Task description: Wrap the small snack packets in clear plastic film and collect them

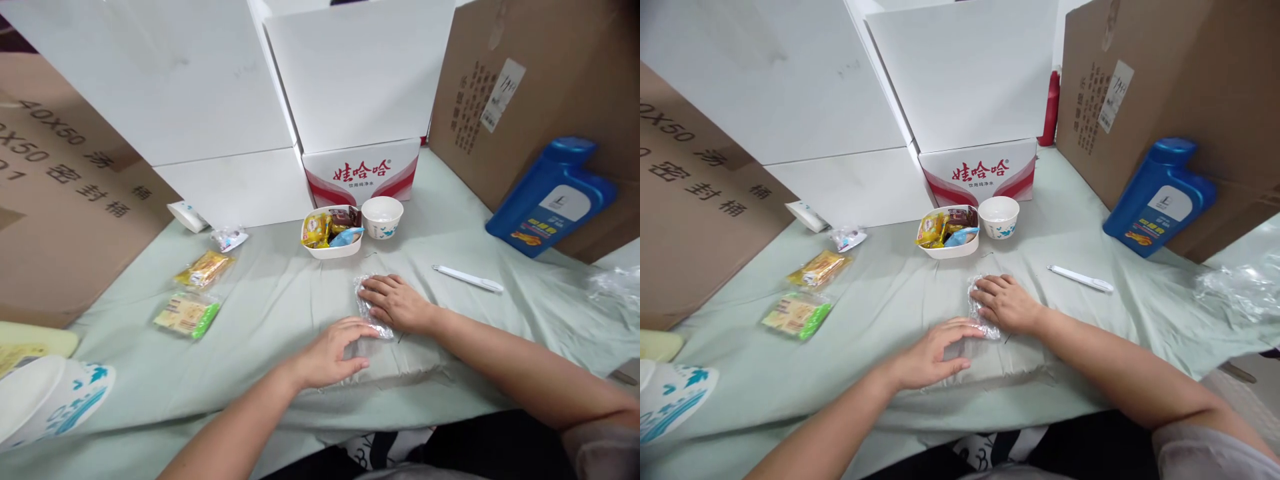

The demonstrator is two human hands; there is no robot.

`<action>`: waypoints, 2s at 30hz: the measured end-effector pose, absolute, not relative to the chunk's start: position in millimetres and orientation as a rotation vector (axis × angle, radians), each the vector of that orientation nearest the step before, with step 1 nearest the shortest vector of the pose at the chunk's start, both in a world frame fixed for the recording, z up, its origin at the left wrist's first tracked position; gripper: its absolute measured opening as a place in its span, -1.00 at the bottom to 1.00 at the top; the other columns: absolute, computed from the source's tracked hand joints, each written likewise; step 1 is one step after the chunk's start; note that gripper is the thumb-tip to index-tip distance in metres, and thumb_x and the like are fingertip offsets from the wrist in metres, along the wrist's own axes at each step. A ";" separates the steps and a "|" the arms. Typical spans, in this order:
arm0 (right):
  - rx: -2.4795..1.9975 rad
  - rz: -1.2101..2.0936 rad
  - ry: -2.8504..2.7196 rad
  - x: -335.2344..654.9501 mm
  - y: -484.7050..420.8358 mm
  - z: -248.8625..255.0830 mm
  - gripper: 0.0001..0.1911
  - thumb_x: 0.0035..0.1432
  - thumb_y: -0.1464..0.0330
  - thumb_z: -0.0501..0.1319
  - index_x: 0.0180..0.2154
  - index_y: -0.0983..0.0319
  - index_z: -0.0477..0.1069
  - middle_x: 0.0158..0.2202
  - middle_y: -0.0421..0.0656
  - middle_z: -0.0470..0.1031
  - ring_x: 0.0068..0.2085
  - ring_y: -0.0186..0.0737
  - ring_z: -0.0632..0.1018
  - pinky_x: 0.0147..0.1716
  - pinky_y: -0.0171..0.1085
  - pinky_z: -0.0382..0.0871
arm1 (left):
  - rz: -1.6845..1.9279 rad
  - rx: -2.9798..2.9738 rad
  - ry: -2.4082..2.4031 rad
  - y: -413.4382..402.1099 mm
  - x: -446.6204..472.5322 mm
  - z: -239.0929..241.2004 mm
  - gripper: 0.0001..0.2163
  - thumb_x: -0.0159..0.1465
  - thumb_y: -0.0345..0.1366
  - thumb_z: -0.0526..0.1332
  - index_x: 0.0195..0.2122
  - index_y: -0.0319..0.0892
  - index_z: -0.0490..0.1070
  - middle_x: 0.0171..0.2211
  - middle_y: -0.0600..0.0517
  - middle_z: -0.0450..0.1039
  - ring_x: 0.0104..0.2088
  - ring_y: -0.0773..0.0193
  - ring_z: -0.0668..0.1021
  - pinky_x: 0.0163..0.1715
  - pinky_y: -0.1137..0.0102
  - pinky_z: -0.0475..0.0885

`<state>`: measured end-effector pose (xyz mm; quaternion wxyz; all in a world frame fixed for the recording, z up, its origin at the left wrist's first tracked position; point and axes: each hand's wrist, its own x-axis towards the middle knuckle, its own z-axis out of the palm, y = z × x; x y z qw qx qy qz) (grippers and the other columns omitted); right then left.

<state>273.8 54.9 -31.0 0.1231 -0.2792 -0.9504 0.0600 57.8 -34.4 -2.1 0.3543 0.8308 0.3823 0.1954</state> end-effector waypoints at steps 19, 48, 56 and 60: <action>-0.584 0.309 -2.686 284.9 41.8 4.6 -0.37 0.13 -0.03 0.21 0.05 0.30 0.38 0.03 0.11 0.45 0.06 0.03 0.40 0.06 -0.01 0.21 | 0.802 2.565 1.193 -23.4 53.3 -17.1 -0.83 0.34 -0.40 0.05 -0.21 -0.17 0.43 -0.21 -0.06 0.53 -0.13 0.19 0.56 -0.10 0.26 0.48; -1.201 0.121 -2.589 261.0 51.3 -24.0 -0.76 0.33 0.28 0.08 -0.15 0.26 0.44 -0.26 -0.01 0.49 -0.19 -0.07 0.47 -0.18 -0.17 0.30 | 0.547 2.585 1.339 -17.4 48.9 -15.8 -0.63 0.22 -0.26 0.23 0.07 -0.17 0.38 0.06 -0.19 0.37 0.11 -0.04 0.40 0.08 0.02 0.38; -0.893 0.145 -2.514 265.2 44.4 -23.8 -0.57 0.30 0.24 0.10 0.13 0.29 0.31 0.15 0.13 0.34 0.16 0.06 0.33 0.11 0.02 0.24 | 0.470 2.603 1.334 -15.4 54.1 -18.4 -0.67 0.23 -0.25 0.25 0.03 -0.15 0.38 0.10 -0.14 0.38 0.16 -0.01 0.39 0.13 0.03 0.34; -0.651 0.297 -2.728 263.0 33.2 -31.7 -0.49 0.30 0.31 0.07 0.24 0.30 0.19 0.26 0.10 0.25 0.29 -0.01 0.23 0.20 0.03 0.18 | 0.652 2.608 1.339 -13.8 45.9 -20.2 -0.76 0.24 -0.34 0.20 -0.06 -0.16 0.41 -0.01 -0.11 0.47 0.05 0.06 0.48 0.07 0.09 0.41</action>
